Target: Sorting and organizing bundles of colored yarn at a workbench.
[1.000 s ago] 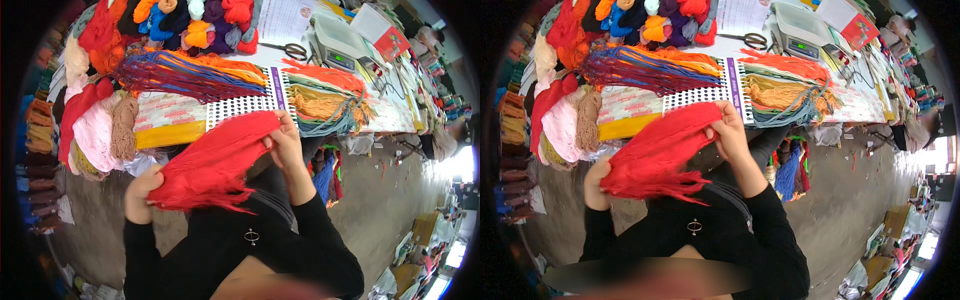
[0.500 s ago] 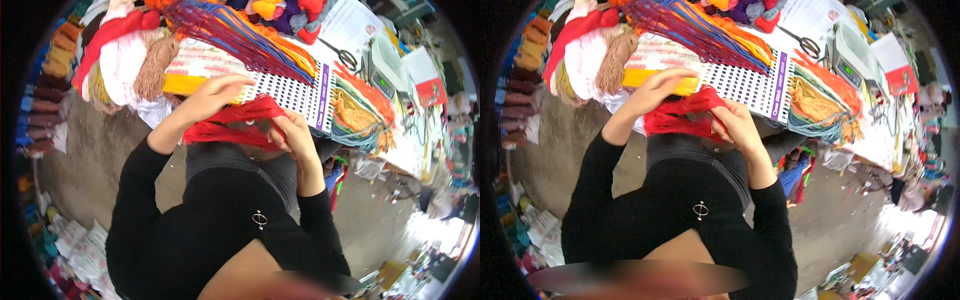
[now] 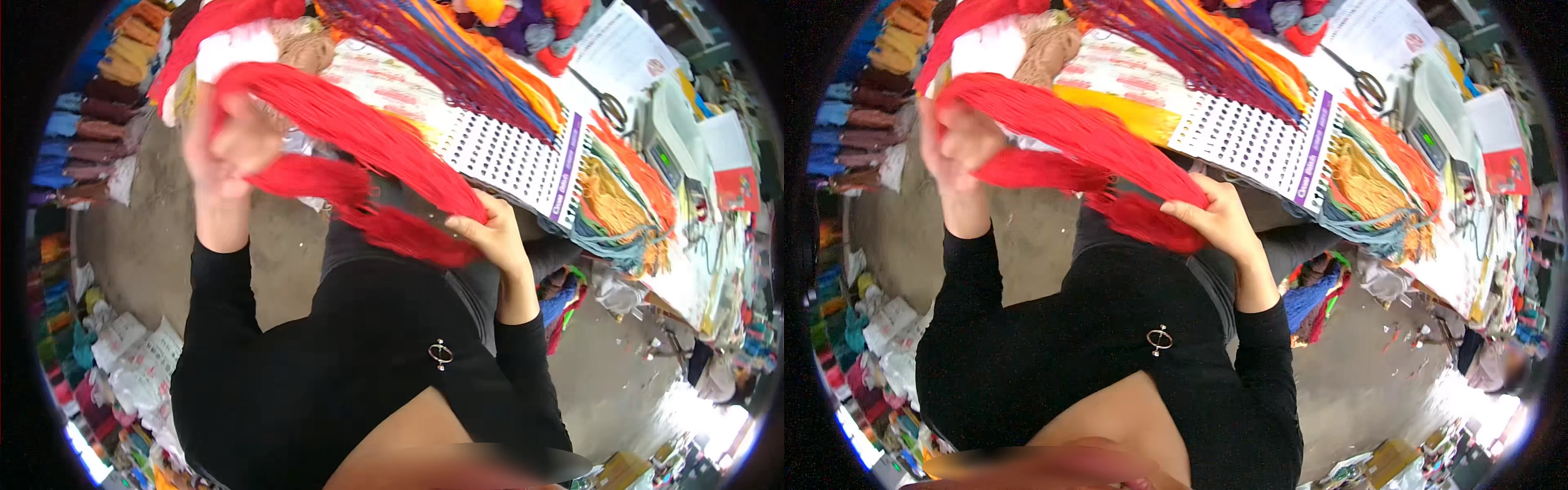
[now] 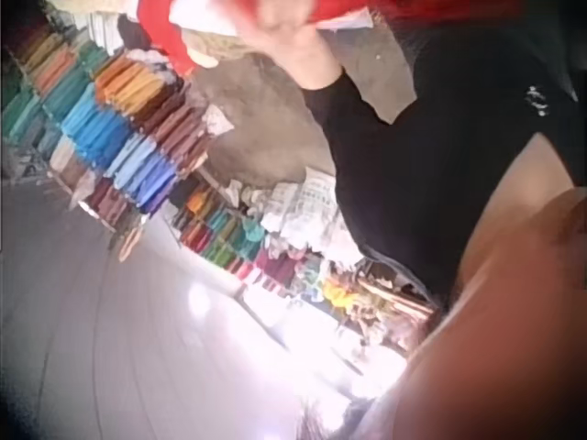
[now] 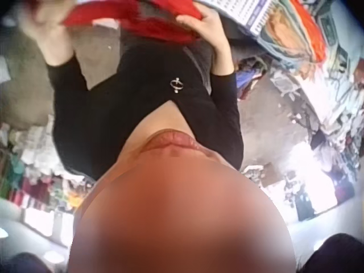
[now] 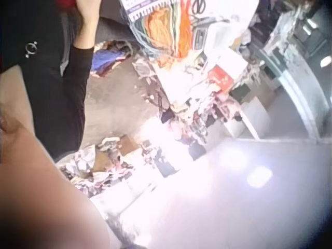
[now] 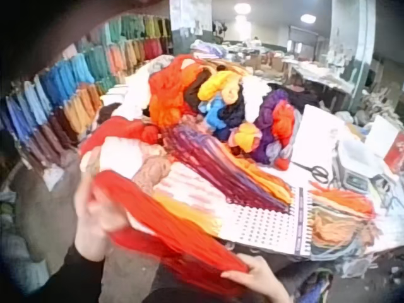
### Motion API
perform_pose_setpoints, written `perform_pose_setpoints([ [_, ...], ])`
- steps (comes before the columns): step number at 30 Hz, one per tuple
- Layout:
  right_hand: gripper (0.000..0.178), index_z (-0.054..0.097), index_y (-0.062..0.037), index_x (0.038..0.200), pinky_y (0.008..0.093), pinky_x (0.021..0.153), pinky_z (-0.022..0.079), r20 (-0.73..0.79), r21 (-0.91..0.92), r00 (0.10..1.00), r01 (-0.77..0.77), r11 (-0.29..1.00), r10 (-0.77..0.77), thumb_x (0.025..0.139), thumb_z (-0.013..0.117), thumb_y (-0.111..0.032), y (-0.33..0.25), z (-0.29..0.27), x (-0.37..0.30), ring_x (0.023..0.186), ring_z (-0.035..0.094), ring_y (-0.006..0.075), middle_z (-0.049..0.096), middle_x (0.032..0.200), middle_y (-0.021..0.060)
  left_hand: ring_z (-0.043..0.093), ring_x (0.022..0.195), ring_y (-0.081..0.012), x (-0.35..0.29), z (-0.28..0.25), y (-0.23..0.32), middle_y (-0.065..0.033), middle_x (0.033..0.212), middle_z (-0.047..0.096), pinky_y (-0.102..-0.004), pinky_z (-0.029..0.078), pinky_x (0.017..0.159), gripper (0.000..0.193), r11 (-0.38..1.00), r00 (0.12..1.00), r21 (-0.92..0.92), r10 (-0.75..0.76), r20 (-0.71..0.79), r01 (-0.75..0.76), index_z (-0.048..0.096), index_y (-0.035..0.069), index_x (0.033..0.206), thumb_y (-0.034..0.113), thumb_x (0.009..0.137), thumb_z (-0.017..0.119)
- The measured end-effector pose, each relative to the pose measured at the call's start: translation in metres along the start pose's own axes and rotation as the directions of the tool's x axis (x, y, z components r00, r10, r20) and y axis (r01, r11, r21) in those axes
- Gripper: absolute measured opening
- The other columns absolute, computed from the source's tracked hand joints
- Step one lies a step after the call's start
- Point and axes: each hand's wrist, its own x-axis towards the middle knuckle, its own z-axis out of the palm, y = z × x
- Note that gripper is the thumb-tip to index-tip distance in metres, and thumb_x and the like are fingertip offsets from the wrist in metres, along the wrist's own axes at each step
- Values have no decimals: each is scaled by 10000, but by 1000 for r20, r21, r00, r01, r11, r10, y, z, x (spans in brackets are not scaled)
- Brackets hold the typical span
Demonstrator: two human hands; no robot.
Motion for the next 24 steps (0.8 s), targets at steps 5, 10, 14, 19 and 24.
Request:
perform_pose_setpoints([
  [5, 288, 568, -24, 1056, 305, 716, 474, 5, -312, 992, 122, 942, -127, 785, 631, -96, 48, 12, 16, 762, 619, 245, 626, 843, 136, 269, 312, -52, -31, 33, 86, 50, 416, 320, -173, 307, 355, 408, 870, 875, -107, 472, -106, -481, 524, -141, 1009, 252, 931, 447],
  [10, 366, 503, -41, 1170, 337, 862, 425, 60, -480, 951, 294, 827, -303, 815, 584, -79, 54, 27, 14, 1068, 506, 297, 526, 1118, 162, 340, 361, -60, -42, 55, 103, 27, 492, 420, -173, 344, 408, 738, 831, 847, 165, 517, 126, -532, 141, -113, 1357, 230, 868, 573],
  [14, 301, 523, -22, 1136, 299, 831, 442, -5, -325, 982, 175, 930, -186, 841, 564, -67, 56, 32, 8, 982, 568, 247, 575, 1035, 139, 517, 622, -95, -42, 45, 69, -36, 752, 563, -224, 398, 584, 499, 161, 941, 983, 336, 29, -88, 436, -13, 1248, 327, 891, 515],
  [19, 252, 546, 5, 1114, 256, 772, 473, -73, -198, 988, 117, 973, -134, 865, 532, -24, 59, 35, -1, 865, 619, 155, 612, 998, 95, 415, 1205, -249, 1, 5, -38, -128, 1287, 459, -364, 298, 1007, 357, 123, 982, 982, -142, -123, 141, 583, 20, 1101, 270, 847, 565],
  [24, 304, 509, 20, 1136, 243, 746, 474, -183, 115, 983, 21, 993, 0, 838, 563, -6, 58, 49, -2, 853, 599, 117, 592, 973, 90, 299, 1297, -278, 11, -31, -149, -129, 1370, 370, -402, 253, 1045, 361, -113, 986, 989, -149, 76, -94, 548, 36, 1189, 218, 882, 501],
])
